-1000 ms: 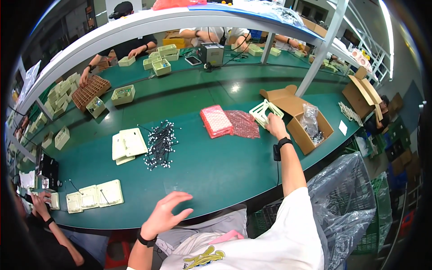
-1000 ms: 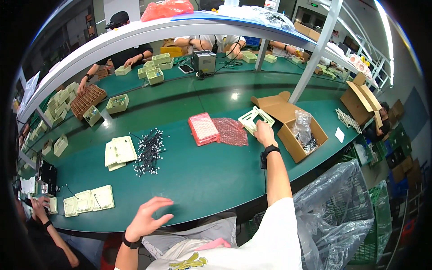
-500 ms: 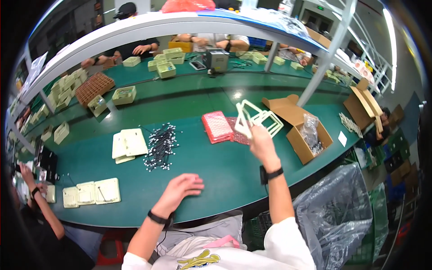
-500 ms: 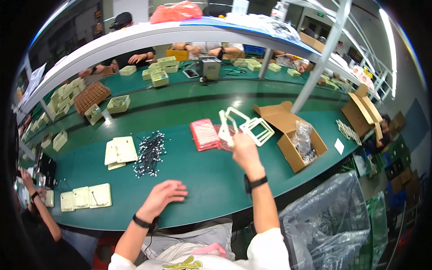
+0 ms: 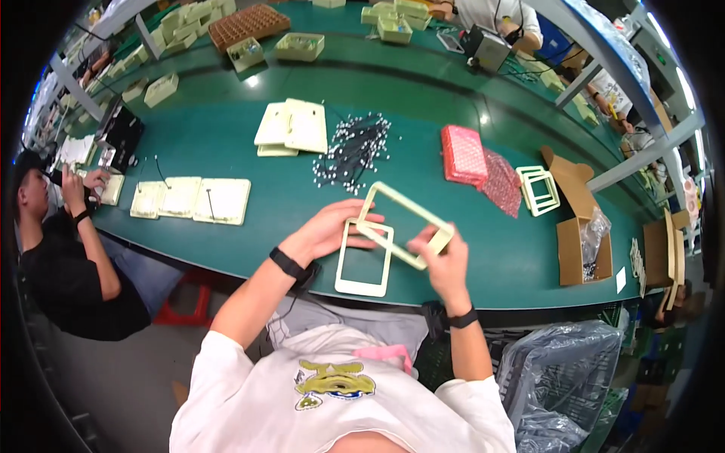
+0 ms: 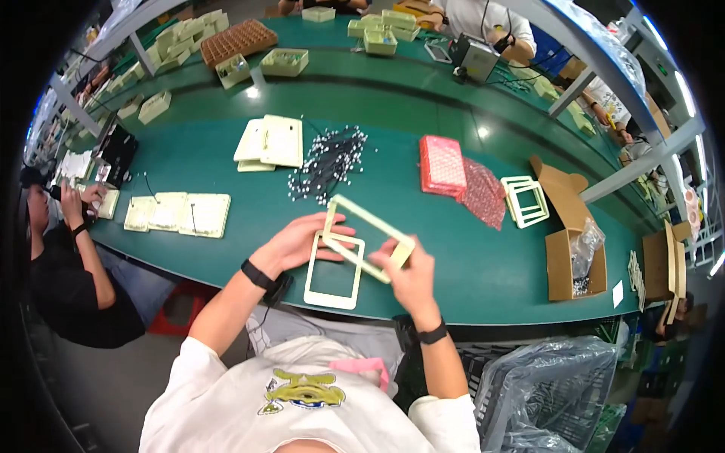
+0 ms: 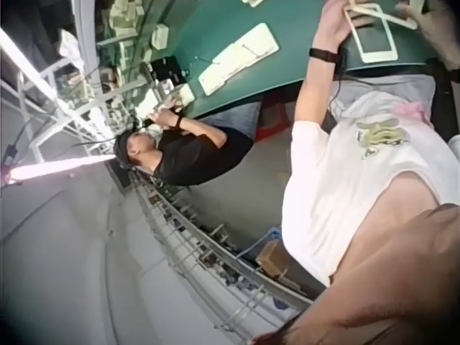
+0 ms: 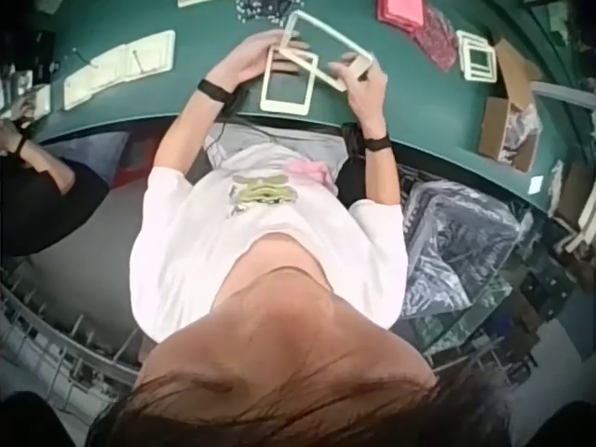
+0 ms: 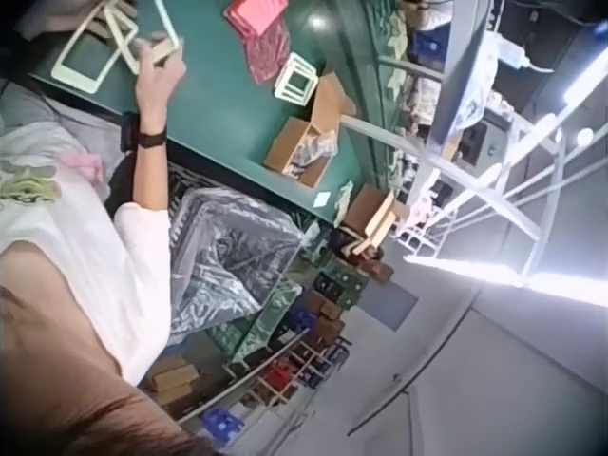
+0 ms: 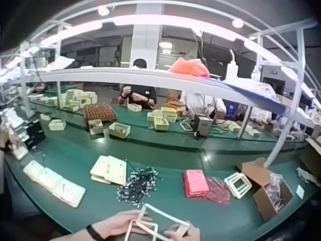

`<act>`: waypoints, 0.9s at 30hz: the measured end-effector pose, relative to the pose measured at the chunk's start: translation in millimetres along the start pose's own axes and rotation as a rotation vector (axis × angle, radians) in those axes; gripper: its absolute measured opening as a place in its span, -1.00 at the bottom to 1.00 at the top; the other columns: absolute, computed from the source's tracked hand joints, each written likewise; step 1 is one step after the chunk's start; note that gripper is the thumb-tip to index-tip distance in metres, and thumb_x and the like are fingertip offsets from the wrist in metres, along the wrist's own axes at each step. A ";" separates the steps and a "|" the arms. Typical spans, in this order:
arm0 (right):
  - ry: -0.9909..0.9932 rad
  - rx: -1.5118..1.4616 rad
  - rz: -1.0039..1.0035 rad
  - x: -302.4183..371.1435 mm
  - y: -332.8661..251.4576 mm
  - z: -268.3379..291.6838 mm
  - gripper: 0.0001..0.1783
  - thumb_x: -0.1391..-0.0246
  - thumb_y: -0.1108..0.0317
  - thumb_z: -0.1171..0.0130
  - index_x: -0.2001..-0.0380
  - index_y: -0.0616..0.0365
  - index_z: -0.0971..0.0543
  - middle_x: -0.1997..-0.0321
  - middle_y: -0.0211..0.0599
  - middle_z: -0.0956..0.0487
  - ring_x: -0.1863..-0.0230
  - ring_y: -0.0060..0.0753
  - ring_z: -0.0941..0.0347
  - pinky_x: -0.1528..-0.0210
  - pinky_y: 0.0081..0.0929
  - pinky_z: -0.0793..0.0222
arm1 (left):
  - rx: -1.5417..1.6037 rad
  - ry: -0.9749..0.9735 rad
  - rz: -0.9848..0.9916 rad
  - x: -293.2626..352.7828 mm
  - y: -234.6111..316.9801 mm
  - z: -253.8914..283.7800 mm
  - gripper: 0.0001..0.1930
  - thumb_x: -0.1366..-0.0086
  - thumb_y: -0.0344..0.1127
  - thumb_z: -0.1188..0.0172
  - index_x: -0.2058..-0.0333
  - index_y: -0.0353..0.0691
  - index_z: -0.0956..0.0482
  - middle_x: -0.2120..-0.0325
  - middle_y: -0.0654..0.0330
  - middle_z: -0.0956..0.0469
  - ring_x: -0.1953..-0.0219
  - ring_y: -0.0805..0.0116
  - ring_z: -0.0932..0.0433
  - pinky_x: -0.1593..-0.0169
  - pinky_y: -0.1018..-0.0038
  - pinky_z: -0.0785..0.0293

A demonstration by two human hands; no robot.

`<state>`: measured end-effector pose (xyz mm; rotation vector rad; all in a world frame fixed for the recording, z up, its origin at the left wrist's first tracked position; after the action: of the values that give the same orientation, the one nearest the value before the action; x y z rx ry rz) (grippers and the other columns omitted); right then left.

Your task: The person unwraps a white panel from bubble wrap, fits it into a frame, and inserts a wire into the assembly. After repeating this with a second unit, the person moves several crates and covers a blue bin with a plastic liner.

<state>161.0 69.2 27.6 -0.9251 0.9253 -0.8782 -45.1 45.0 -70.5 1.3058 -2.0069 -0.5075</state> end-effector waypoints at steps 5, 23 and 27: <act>0.057 -0.277 -0.182 -20.5 11.7 48.9 -0.76 -0.18 0.40 -0.44 0.17 0.26 -0.62 0.46 -0.45 -0.62 0.51 -0.57 -0.55 0.41 -0.57 -0.42 | -0.596 0.033 -0.011 -20.8 20.3 22.0 -0.66 -0.47 -0.45 -0.06 -0.17 -0.38 -0.45 0.00 -0.05 -0.66 0.01 0.18 -0.70 0.18 0.38 -0.65; -0.375 1.082 -0.032 -16.7 15.3 -29.2 -0.01 0.09 -0.09 -0.56 -0.35 0.08 -0.40 -0.55 0.13 -0.20 -0.51 0.29 -0.14 -0.46 0.17 -0.20 | -1.978 0.098 -0.506 62.9 47.7 -33.6 -0.21 -0.18 -0.19 -0.51 -0.35 -0.18 -0.36 -0.38 -0.03 -0.27 -0.42 -0.08 -0.26 -0.45 -0.03 -0.21; -0.544 0.967 0.071 9.0 28.7 -51.2 0.04 0.02 0.05 -0.55 -0.46 0.03 -0.25 -0.57 0.14 -0.17 -0.53 0.28 -0.16 -0.50 0.17 -0.16 | -1.894 -0.068 -0.449 80.8 30.8 -22.1 -0.09 -0.10 -0.21 -0.57 -0.40 -0.13 -0.32 -0.38 -0.01 -0.28 -0.42 -0.11 -0.26 -0.49 -0.12 -0.14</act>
<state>123.3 57.7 -16.8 -0.2421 0.0087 -0.8152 -70.4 -14.4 -8.9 0.3576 -0.4547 -1.9275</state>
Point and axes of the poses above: each hand's wrist, its own x-axis away from the middle knuckle, its own z-axis out of the back of the hand, y = z × x, the point moved 9 cm from there along -x, towards the middle knuckle
